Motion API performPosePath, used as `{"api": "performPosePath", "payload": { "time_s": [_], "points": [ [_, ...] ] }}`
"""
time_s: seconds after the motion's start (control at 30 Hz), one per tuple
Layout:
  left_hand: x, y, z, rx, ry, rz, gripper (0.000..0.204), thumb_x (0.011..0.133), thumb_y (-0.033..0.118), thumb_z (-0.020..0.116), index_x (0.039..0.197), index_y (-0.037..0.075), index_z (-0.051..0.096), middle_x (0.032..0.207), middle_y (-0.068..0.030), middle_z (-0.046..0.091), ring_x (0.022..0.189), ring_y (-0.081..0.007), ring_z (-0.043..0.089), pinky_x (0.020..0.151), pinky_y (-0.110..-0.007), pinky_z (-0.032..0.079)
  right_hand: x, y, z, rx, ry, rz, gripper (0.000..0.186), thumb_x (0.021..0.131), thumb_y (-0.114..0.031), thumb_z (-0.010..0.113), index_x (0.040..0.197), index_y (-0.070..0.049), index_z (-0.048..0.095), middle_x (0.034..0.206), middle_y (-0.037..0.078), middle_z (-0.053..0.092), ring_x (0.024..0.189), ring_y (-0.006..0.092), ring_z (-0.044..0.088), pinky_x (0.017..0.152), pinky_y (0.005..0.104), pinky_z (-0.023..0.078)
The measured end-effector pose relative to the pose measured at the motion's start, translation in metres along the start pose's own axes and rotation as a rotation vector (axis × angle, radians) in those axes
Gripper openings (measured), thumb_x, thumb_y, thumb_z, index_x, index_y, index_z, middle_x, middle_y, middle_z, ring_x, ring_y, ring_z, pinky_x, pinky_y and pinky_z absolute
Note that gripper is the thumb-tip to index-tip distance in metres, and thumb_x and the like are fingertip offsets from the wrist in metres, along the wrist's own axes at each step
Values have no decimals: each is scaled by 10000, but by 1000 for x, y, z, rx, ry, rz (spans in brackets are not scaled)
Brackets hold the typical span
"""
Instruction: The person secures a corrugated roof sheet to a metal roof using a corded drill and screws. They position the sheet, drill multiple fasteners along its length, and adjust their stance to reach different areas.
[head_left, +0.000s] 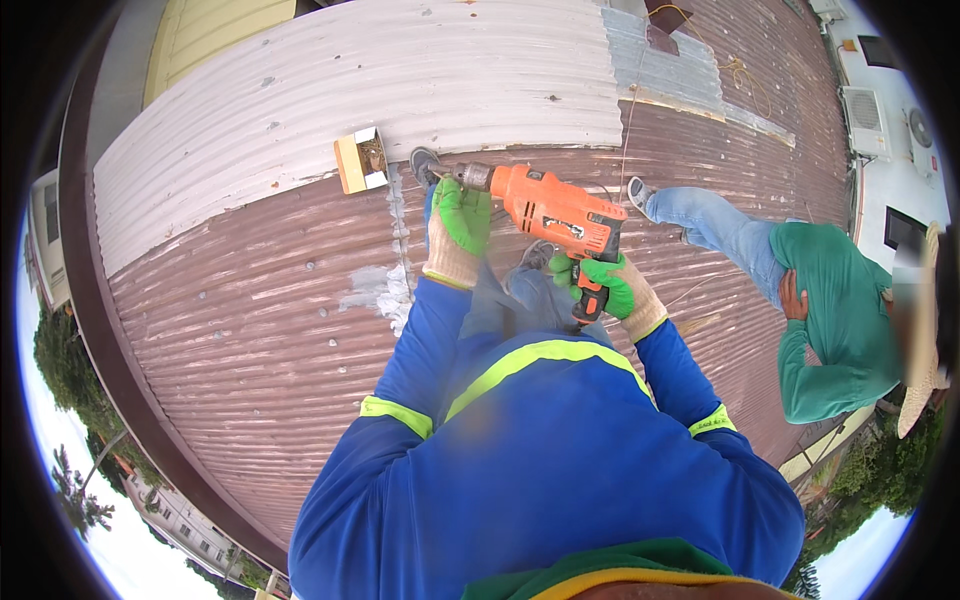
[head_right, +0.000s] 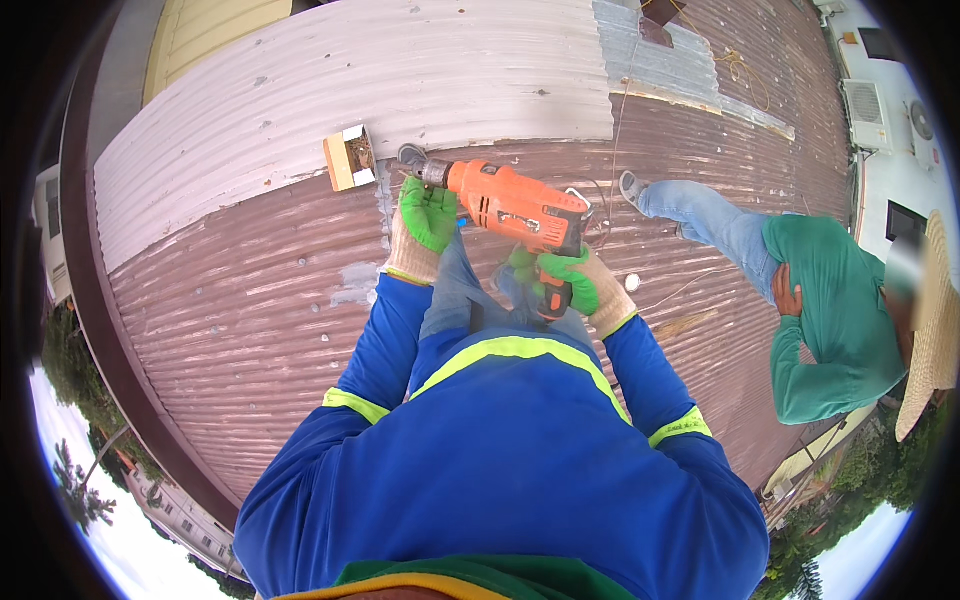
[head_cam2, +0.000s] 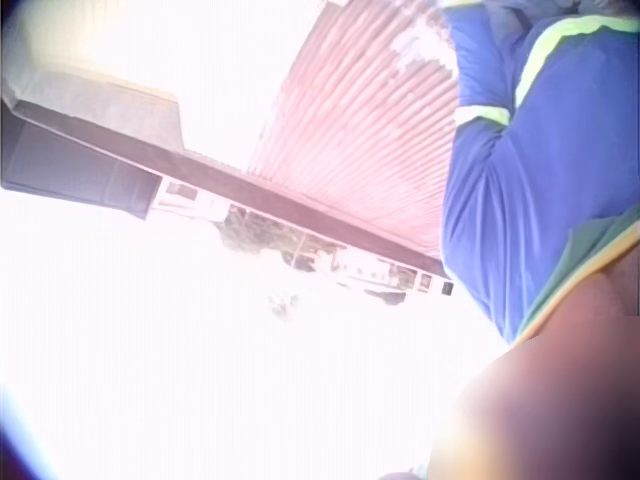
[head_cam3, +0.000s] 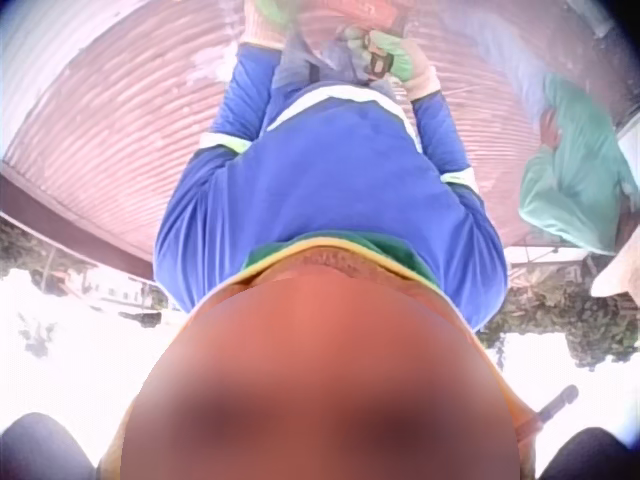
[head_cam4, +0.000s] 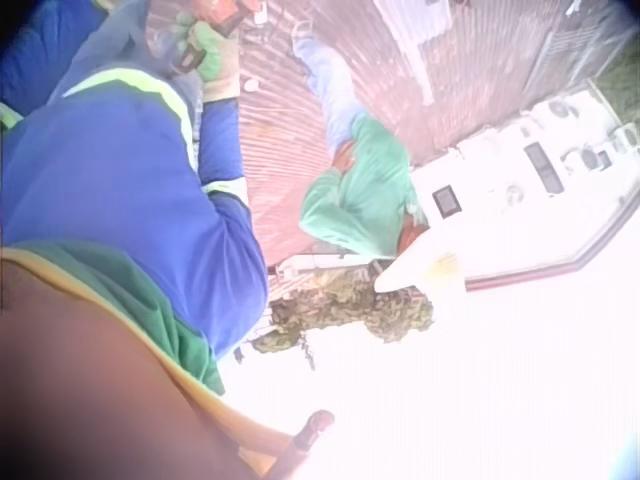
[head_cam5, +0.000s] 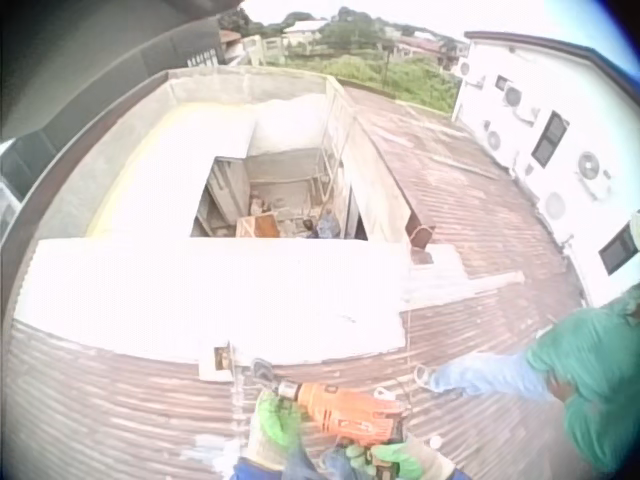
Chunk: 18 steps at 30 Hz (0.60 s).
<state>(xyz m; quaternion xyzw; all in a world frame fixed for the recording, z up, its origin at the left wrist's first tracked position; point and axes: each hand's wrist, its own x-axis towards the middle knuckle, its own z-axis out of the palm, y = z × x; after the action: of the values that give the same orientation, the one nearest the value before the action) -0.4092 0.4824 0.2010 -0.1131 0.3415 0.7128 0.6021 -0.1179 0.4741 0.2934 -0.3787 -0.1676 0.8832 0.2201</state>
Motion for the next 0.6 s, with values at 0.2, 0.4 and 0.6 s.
{"api": "performPosePath", "payload": {
  "time_s": [0.2, 0.4, 0.6],
  "points": [
    [11, 40, -17, -48, 11, 87, 199, 1068, 278, 694, 1232, 166, 681, 1359, -30, 713, 1279, -276, 674, 1132, -506, 543, -23, -19, 0, -159, 113, -22, 479, 956, -110, 781, 1401, -9, 638, 1267, 185, 743, 1105, 280, 760, 837, 345, 642],
    [6, 30, 10, -68, 144, 103, 189, 1111, 247, 612, 1243, 118, 652, 1449, -108, 685, 1367, -353, 629, 1140, -535, 550, -20, -22, 4, -222, 92, -18, 448, 930, -99, 799, 1350, 1, 679, 1210, 153, 770, 1073, 254, 765, 832, 332, 623],
    [9, 30, 12, 12, 93, 96, 284, 1072, 327, 680, 1281, 150, 607, 1432, -101, 670, 1301, -316, 649, 1071, -517, 565, -13, -33, 19, -370, 103, -18, 474, 886, -88, 813, 1335, 2, 692, 1174, 130, 783, 1017, 196, 758, 815, 316, 605]
  ]
}}
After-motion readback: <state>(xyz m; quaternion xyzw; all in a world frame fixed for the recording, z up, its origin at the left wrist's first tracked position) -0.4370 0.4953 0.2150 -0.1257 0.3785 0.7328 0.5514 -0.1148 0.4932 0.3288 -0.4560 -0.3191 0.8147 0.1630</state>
